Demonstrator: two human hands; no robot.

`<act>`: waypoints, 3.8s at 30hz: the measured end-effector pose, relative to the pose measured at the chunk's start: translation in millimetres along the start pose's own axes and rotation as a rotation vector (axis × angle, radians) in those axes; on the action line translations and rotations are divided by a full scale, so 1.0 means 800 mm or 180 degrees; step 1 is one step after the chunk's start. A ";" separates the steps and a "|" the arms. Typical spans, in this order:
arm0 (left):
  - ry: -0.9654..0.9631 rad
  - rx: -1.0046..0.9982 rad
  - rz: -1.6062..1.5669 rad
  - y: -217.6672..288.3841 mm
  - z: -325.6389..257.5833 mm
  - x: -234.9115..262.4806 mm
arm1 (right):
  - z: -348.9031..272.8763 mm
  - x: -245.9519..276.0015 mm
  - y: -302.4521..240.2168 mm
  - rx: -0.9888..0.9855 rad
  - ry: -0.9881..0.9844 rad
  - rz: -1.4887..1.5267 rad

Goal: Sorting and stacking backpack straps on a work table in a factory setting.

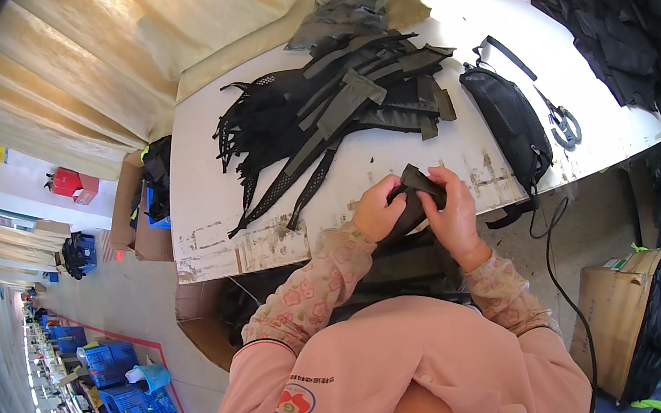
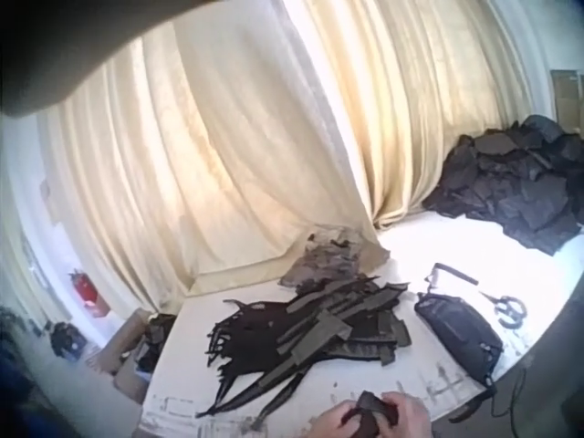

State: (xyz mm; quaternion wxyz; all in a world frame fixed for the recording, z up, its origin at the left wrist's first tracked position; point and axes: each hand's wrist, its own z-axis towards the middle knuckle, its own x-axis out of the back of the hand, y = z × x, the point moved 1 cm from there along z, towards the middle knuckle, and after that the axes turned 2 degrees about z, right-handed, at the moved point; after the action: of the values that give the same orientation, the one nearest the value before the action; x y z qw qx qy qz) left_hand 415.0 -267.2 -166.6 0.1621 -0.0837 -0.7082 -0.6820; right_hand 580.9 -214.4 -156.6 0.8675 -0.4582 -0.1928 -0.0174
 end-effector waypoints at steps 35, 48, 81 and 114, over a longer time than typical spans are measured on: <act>-0.0353 -0.0020 -0.0253 0.039 -0.020 -0.001 | 0.004 0.021 0.046 -0.2887 -0.1724 0.3548; -0.0215 -0.0136 -0.0583 0.042 -0.005 0.019 | -0.008 0.026 0.009 -0.2883 -0.1985 0.4420; -0.1964 -0.1340 0.1795 -0.045 -0.128 -0.008 | -0.008 0.130 0.063 -0.0891 -0.2794 -0.0961; 0.0078 -0.0157 0.0317 0.007 0.020 0.000 | 0.001 0.011 -0.013 0.0134 -0.0549 -0.0510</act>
State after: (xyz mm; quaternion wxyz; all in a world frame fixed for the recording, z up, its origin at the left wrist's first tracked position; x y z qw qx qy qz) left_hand 415.5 -251.2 -161.4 0.2024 -0.1144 -0.6841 -0.6913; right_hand 587.0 -218.8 -144.7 0.8529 -0.4228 -0.3031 -0.0432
